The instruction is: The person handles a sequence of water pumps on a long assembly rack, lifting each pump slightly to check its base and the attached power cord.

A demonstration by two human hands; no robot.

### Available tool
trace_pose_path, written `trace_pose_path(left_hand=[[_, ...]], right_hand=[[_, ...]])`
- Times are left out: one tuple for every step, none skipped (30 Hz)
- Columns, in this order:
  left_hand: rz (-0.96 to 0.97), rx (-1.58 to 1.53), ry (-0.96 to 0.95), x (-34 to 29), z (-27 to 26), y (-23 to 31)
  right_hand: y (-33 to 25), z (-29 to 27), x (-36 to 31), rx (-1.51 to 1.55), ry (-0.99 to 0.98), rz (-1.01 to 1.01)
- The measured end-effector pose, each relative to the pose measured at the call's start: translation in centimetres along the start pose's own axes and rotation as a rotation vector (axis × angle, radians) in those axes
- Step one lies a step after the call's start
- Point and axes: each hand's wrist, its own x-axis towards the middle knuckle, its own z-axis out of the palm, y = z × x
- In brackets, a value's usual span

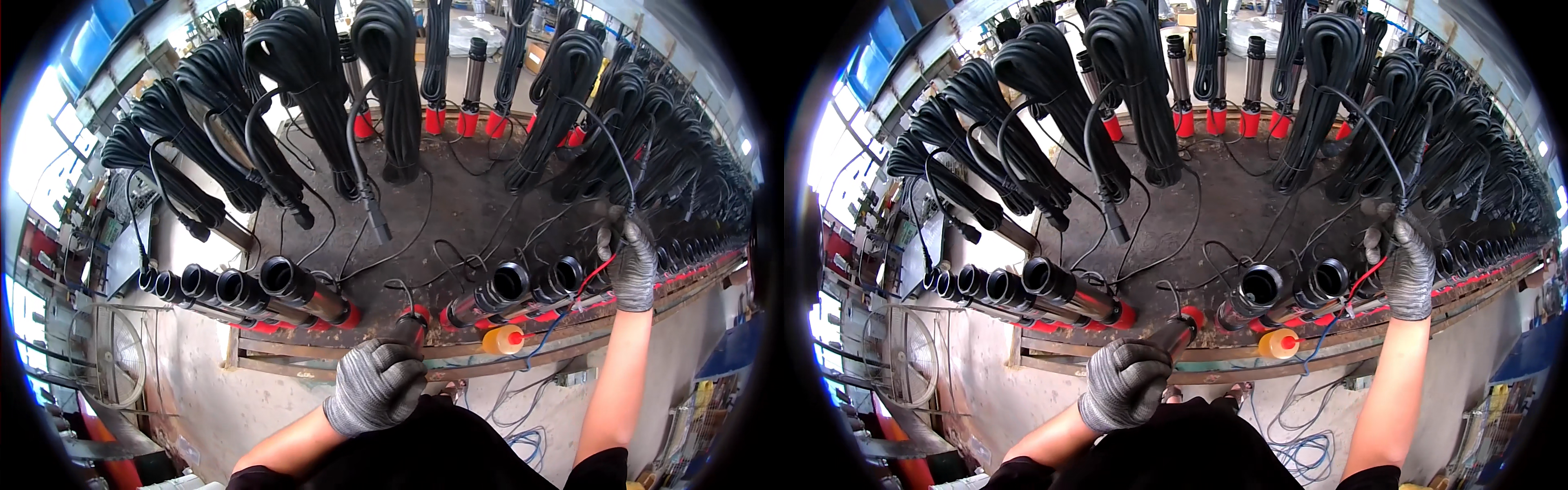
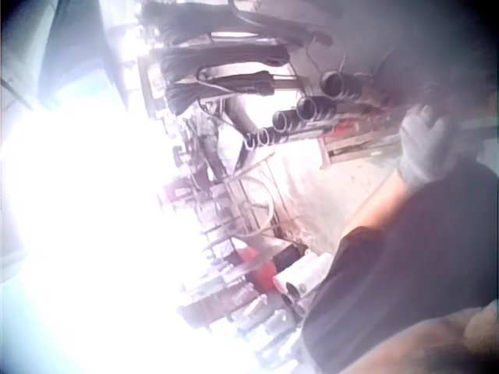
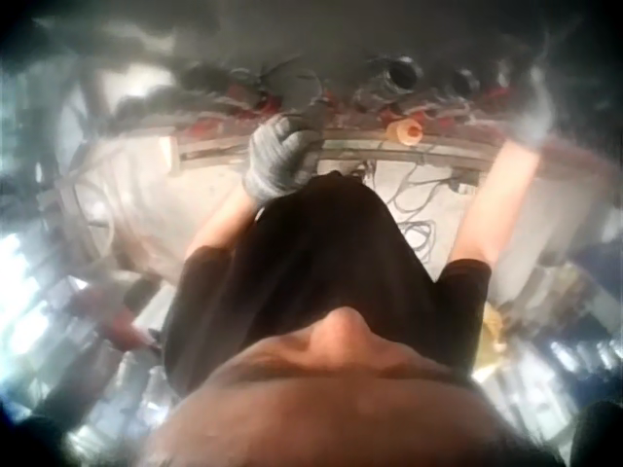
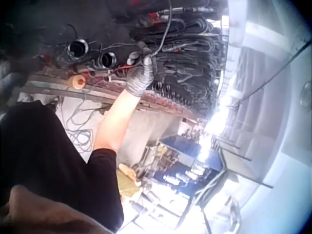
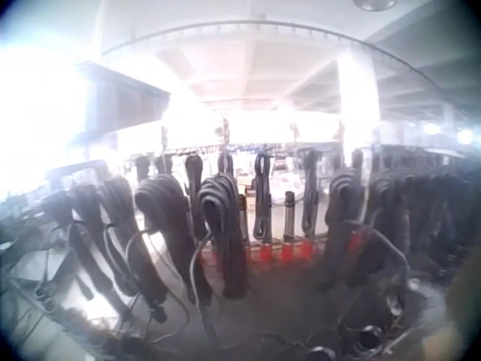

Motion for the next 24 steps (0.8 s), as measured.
trace_pose_path(left_hand=[[-0.003, -0.007, 0.002, 0.0, -0.1, -0.1], [-0.011, -0.048, 0.028, 0.3, -0.4, 0.2], [-0.046, -0.098, 0.039, 0.2, -0.3, 0.1], [-0.075, -0.147, 0.054, 0.1, -0.1, 0.1], [-0.105, -0.196, 0.068, 0.1, 0.0, 0.1], [-0.094, -0.272, 0.076, 0.3, -0.1, -0.1], [-0.09, -0.28, 0.085, 0.2, 0.0, -0.2], [-0.086, -0.289, 0.094, 0.1, 0.1, -0.4], [-0.082, -0.298, 0.102, 0.0, 0.3, -0.7], [-0.081, -0.347, 0.096, -0.4, 0.7, -1.3], [-0.076, -0.357, 0.104, -0.8, 1.1, -1.6], [-0.071, -0.367, 0.111, -1.1, 1.4, -1.8], [-0.064, -0.378, 0.113, -1.2, 1.5, -2.0], [-0.058, -0.389, 0.114, -1.2, 1.5, -2.1], [-0.052, -0.397, 0.11, -1.2, 1.5, -2.2], [-0.046, -0.404, 0.106, -1.2, 1.5, -2.3], [-0.041, -0.384, 0.108, -1.1, 1.3, -2.2], [-0.035, -0.363, 0.111, -0.9, 1.1, -2.0], [-0.03, -0.344, 0.112, -0.8, 0.9, -1.8], [-0.027, -0.361, 0.113, -0.8, 1.1, -2.0], [-0.025, -0.379, 0.113, -1.0, 1.3, -2.2], [-0.017, -0.382, 0.112, -1.2, 1.5, -2.2], [-0.009, -0.385, 0.111, -1.3, 1.6, -2.2], [0.002, -0.374, 0.109, -1.5, 1.7, -2.1]], right_hand=[[0.1, -0.3, 0.1, -0.001, 0.001, 0.016], [0.1, -0.7, 0.1, -0.003, 0.003, 0.032], [0.1, -0.6, 0.2, -0.004, 0.004, 0.049], [0.0, -0.1, 0.3, -0.025, -0.026, 0.02], [-0.1, 0.2, 0.3, -0.049, -0.013, 0.007], [-0.2, 0.5, 0.2, -0.073, 0.0, -0.006], [-0.2, 0.8, 0.2, -0.097, 0.011, -0.02], [-0.2, 1.5, 0.1, -0.09, 0.041, -0.038], [-0.1, 1.4, 0.1, -0.083, 0.044, -0.017], [-0.2, 1.0, 0.2, -0.078, 0.045, 0.004], [-0.2, 1.0, 0.3, -0.072, 0.048, 0.024], [-0.1, 1.5, 0.4, -0.089, 0.08, 0.013], [-0.2, 1.7, 0.4, -0.093, 0.068, 0.017], [-0.3, 1.9, 0.4, -0.098, 0.055, 0.021], [-0.4, 2.1, 0.3, -0.102, 0.043, 0.025], [-0.4, 2.4, 0.3, -0.102, 0.036, 0.013], [-0.4, 2.3, 0.3, -0.125, 0.029, 0.018], [-0.4, 1.8, 0.3, -0.147, 0.021, 0.024], [-0.3, 1.5, 0.2, -0.171, 0.015, 0.029], [-0.2, 1.4, 0.1, -0.2, 0.016, 0.017], [-0.1, 1.4, 0.1, -0.228, 0.017, 0.005], [-0.1, 1.5, 0.0, -0.257, 0.019, -0.009], [-0.1, 1.7, 0.0, -0.234, 0.046, -0.006], [-0.1, 1.9, -0.1, -0.21, 0.073, -0.004]])
